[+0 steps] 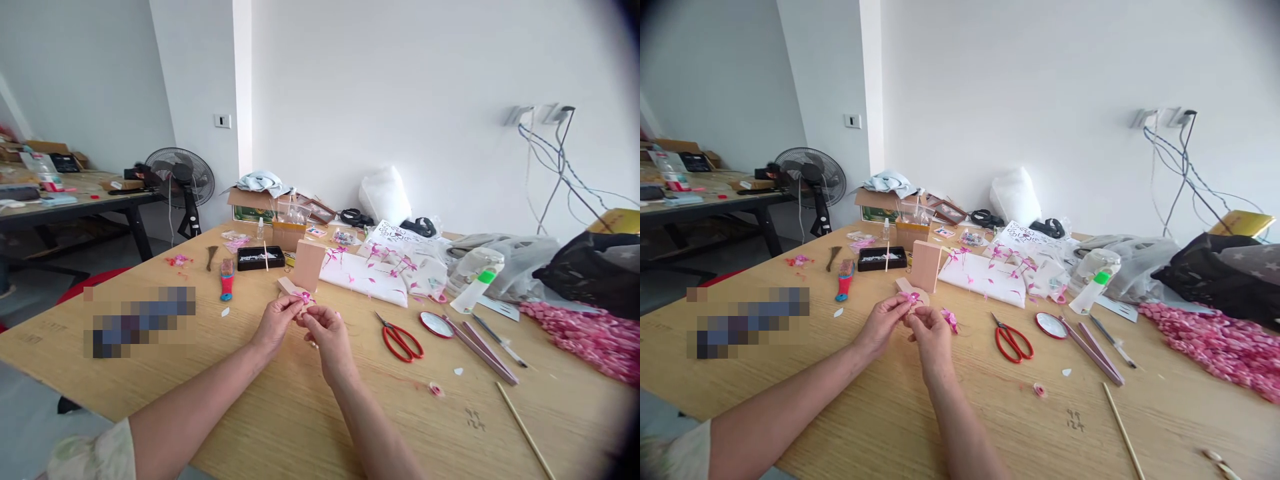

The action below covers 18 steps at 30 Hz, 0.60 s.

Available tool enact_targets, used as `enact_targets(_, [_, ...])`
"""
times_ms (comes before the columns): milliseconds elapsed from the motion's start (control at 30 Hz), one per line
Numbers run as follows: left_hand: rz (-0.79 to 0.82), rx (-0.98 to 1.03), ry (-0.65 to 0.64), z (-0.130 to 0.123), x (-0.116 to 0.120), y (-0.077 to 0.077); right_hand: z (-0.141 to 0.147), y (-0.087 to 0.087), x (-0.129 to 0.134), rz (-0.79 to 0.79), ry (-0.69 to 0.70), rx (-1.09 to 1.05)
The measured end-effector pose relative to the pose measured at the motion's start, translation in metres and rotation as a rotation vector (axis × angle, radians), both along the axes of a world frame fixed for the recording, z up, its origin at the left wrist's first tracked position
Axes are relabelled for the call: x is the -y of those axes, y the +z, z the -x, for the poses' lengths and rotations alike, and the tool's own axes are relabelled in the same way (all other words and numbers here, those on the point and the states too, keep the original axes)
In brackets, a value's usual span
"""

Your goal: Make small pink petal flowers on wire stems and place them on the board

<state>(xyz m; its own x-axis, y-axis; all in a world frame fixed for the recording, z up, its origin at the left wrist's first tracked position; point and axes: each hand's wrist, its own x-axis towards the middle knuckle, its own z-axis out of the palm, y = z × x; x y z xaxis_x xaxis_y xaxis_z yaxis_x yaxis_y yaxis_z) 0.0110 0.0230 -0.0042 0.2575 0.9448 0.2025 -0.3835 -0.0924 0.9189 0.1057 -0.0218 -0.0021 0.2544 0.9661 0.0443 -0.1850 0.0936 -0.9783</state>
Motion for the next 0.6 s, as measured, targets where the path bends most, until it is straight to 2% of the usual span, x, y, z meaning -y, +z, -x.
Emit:
enact_targets(133, [0.014, -0.016, 0.027, -0.002, 0.000, -0.003, 0.004, 0.001, -0.001, 0.007, 0.000, -0.166])
enact_targets(300, [0.102, 0.126, -0.033, -0.008, 0.003, -0.006, 0.003, 0.004, 0.000, 0.042, 0.068, -0.313])
enact_targets(433, [0.145, 0.227, -0.056, -0.015, 0.011, -0.001, 0.001, 0.003, 0.001, 0.014, 0.170, -0.376])
enact_targets(600, [0.239, 0.233, -0.083, -0.020, 0.020, 0.009, -0.007, 0.002, 0.000, -0.020, 0.175, -0.366])
